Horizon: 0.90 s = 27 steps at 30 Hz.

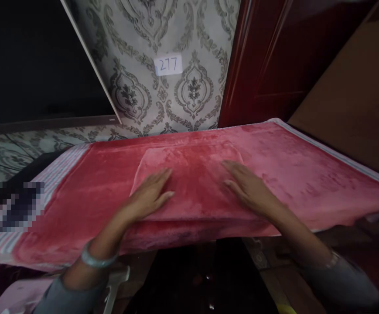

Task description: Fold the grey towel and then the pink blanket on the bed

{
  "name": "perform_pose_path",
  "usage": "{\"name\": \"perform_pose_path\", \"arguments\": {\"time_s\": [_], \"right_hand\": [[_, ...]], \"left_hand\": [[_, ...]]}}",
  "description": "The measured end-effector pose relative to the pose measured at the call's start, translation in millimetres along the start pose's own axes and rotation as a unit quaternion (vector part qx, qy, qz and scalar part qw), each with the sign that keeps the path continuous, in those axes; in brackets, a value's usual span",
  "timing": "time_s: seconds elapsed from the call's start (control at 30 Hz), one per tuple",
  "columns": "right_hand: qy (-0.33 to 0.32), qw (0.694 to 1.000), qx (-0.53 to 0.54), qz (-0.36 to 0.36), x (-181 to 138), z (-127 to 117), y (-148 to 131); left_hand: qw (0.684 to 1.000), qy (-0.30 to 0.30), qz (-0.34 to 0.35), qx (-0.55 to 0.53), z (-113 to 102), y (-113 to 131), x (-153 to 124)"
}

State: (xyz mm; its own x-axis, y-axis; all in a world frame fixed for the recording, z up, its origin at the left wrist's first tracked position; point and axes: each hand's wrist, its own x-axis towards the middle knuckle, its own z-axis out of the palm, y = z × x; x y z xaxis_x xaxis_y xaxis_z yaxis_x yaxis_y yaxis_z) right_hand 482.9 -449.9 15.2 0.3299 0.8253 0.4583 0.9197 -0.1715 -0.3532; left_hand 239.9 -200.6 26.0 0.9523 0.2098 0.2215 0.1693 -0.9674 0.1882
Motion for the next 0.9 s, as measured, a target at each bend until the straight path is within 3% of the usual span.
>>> {"name": "perform_pose_path", "arguments": {"time_s": [0.1, 0.23, 0.3, 0.43, 0.67, 0.9], "right_hand": [[-0.094, 0.992, -0.054, -0.058, 57, 28, -9], [-0.128, 0.984, -0.123, -0.025, 85, 67, 1], [-0.128, 0.983, -0.132, -0.011, 82, 81, 9], [-0.113, 0.985, -0.127, -0.015, 74, 93, 18], [-0.108, 0.986, -0.127, -0.011, 77, 91, 19], [-0.085, 0.968, -0.176, 0.159, 72, 78, 57]], "left_hand": [[0.996, -0.061, 0.041, 0.04, 4, 6, 56], [0.993, -0.057, -0.037, 0.092, 25, -11, 90], [0.991, -0.062, -0.064, 0.102, 39, -20, 90], [0.993, -0.035, -0.048, 0.104, 58, -30, 84], [0.993, -0.008, -0.062, 0.097, 57, -29, 83], [0.96, 0.059, -0.231, 0.147, 47, -33, 78]]}}
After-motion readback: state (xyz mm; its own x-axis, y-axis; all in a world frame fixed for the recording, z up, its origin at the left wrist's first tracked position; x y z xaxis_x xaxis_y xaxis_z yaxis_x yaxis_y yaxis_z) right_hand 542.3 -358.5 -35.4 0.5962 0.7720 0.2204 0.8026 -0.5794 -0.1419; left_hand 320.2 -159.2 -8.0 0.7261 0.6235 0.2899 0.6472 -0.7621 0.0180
